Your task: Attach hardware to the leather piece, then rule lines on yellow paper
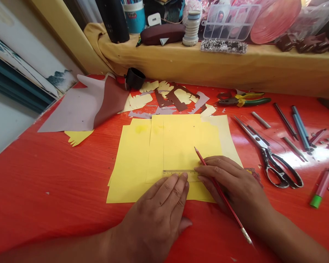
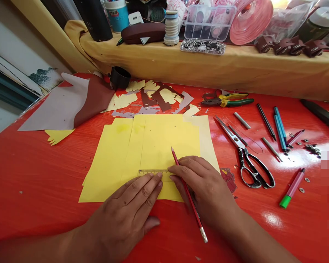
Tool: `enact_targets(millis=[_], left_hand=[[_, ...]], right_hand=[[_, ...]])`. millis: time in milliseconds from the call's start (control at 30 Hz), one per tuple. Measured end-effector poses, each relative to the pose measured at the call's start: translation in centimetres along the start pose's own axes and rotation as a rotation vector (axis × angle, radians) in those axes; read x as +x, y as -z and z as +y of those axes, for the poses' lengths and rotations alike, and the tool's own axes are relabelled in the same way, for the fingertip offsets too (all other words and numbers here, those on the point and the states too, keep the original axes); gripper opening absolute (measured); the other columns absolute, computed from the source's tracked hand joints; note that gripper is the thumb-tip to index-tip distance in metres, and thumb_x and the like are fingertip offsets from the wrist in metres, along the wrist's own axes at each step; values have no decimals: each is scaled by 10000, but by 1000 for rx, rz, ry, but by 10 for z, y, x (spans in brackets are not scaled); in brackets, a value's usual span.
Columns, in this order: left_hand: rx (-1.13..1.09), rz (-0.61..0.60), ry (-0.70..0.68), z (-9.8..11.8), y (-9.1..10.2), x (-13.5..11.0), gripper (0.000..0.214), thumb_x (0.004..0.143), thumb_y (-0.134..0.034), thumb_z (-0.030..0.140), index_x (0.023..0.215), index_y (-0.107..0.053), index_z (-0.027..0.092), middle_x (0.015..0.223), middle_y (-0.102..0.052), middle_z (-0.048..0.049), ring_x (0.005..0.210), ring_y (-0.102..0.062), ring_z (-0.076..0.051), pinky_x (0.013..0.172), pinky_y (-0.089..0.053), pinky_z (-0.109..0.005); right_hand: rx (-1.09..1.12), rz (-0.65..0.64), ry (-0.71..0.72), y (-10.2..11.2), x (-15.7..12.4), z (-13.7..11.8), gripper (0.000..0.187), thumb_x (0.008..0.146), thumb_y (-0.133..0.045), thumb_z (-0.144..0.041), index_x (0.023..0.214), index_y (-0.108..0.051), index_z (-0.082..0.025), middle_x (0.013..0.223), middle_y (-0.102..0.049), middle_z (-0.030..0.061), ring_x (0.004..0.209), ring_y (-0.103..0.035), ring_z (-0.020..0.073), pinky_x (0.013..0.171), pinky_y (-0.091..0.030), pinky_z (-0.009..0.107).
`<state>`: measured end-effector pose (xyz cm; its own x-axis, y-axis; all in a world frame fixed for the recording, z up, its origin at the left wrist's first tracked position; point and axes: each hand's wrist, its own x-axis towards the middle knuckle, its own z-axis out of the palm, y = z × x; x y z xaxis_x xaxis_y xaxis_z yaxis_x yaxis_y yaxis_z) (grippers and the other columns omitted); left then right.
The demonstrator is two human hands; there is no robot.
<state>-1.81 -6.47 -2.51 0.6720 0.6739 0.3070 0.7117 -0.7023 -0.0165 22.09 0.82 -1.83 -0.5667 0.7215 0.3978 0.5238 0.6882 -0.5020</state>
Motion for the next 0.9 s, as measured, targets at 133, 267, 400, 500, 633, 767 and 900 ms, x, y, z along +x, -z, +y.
enact_targets(millis=[133,267,400,500,633,767,900], left_hand=[[5,-1,-5,0,0,-1,535,1108,-509,402,1454,-597,3,1522,-631,-172,1409,-564,-306,1268,-290,-425],[10,2,-9,0,0,-1,531,1109,-506,399,1451,-600,4,1519,-634,-171,1407,-569,-305,1263,-305,-425],[6,7,-10,1,0,0,525,1107,-512,391,1447,-602,2,1512,-639,-173,1402,-574,-305,1264,-307,-425],[-1,11,-11,1,0,0,522,1104,-520,388,1441,-607,-1,1506,-643,-176,1396,-578,-308,1265,-301,-426],[6,6,-11,1,0,0,526,1101,-526,393,1442,-608,0,1506,-643,-176,1395,-580,-311,1263,-302,-429],[7,12,-12,1,0,0,519,1102,-522,388,1437,-613,2,1500,-648,-174,1394,-582,-307,1262,-304,-427],[9,9,-10,1,0,0,522,1105,-518,392,1437,-613,1,1500,-647,-178,1395,-581,-307,1260,-304,-427]], right_hand=[[1,-1,4,0,-1,1,197,1041,-603,-124,1174,-689,-241,1021,-754,58,973,-718,214,819,-578,324],[-3,-4,10,0,-1,1,188,1041,-607,-123,1173,-682,-235,1017,-751,53,974,-713,206,830,-577,319],[-3,0,8,0,1,0,186,1040,-609,-118,1168,-683,-232,1016,-749,51,971,-711,199,829,-576,311],[-2,-2,8,0,1,0,190,1042,-604,-117,1166,-684,-237,1013,-749,52,967,-713,203,823,-576,314],[0,2,10,0,1,0,203,1040,-603,-118,1176,-685,-245,1023,-753,56,969,-719,210,814,-579,318],[-2,-3,2,0,0,0,204,1039,-604,-122,1174,-690,-248,1016,-753,57,965,-724,214,809,-584,322],[0,-4,-3,0,1,0,201,1043,-600,-130,1179,-691,-248,1013,-754,59,967,-728,216,822,-595,329]])
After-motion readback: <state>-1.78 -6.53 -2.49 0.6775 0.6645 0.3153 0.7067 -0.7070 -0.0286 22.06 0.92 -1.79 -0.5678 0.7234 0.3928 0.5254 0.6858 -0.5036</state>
